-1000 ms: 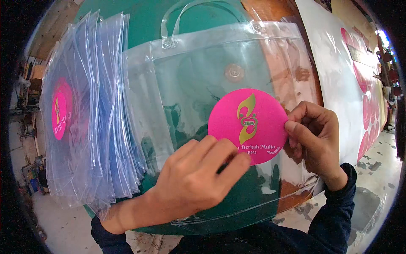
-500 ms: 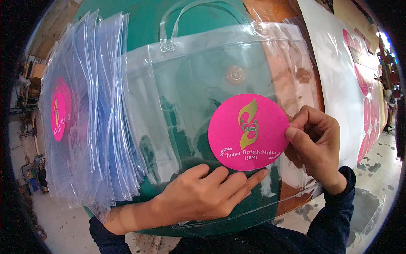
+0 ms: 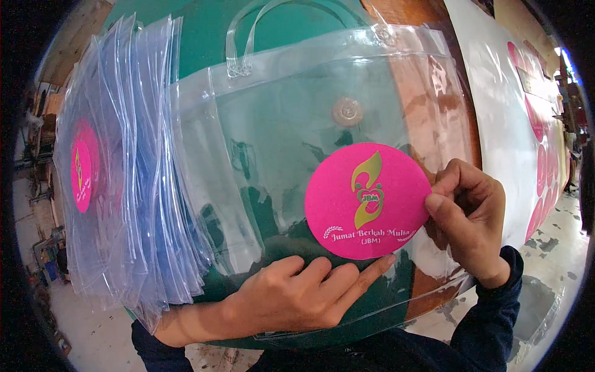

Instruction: The person peels a sticker from a sheet and applies it to a plastic bag on a table by hand, pressing and smoothing it down.

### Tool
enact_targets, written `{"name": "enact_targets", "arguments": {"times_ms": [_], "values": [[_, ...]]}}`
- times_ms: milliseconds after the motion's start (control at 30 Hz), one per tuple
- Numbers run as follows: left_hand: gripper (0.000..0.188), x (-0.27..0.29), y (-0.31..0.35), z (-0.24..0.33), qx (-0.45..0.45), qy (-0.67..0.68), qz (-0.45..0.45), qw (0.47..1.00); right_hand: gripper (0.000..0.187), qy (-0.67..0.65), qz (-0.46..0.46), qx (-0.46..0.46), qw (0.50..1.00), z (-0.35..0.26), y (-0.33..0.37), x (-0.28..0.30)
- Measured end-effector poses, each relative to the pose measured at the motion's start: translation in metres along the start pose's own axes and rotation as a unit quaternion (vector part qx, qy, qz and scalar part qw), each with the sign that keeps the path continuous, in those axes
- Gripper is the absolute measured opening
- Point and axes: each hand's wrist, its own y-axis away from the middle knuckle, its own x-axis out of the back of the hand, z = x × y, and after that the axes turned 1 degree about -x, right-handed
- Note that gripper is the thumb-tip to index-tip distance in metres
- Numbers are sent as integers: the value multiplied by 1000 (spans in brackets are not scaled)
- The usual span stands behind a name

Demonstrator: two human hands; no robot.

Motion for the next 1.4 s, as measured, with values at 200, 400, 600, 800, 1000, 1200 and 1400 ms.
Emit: {"name": "enact_targets", "arguments": {"times_ms": [200, 400, 600, 800, 1000, 1200, 1400], "values": [[37, -1, 1, 1, 3, 11, 5, 1000, 7, 1, -8, -3, 1000, 0, 0, 2], [37, -2, 0, 0, -2, 11, 4, 1000, 8, 13, 1, -9, 1000, -2, -1, 2], [38, -4, 1, 1, 8, 11, 3, 1000, 8, 17, -3, -4, 1000, -3, -2, 2], [39, -3, 0, 1, 18, 24, 9, 1000, 8, 34, 8, -8, 999, -7, 0, 2], [38, -6, 1, 2, 23, -3, 11, 1000, 9, 23, 9, 5, 1000, -5, 0, 0], [44, -3, 3, 2, 5, -20, 30, 999, 8, 49, 26, 17, 998, -12, 1, -2], [43, -3, 5, 3, -6, -54, 41, 998, 8, 38, 27, 32, 998, -8, -1, -1]]}}
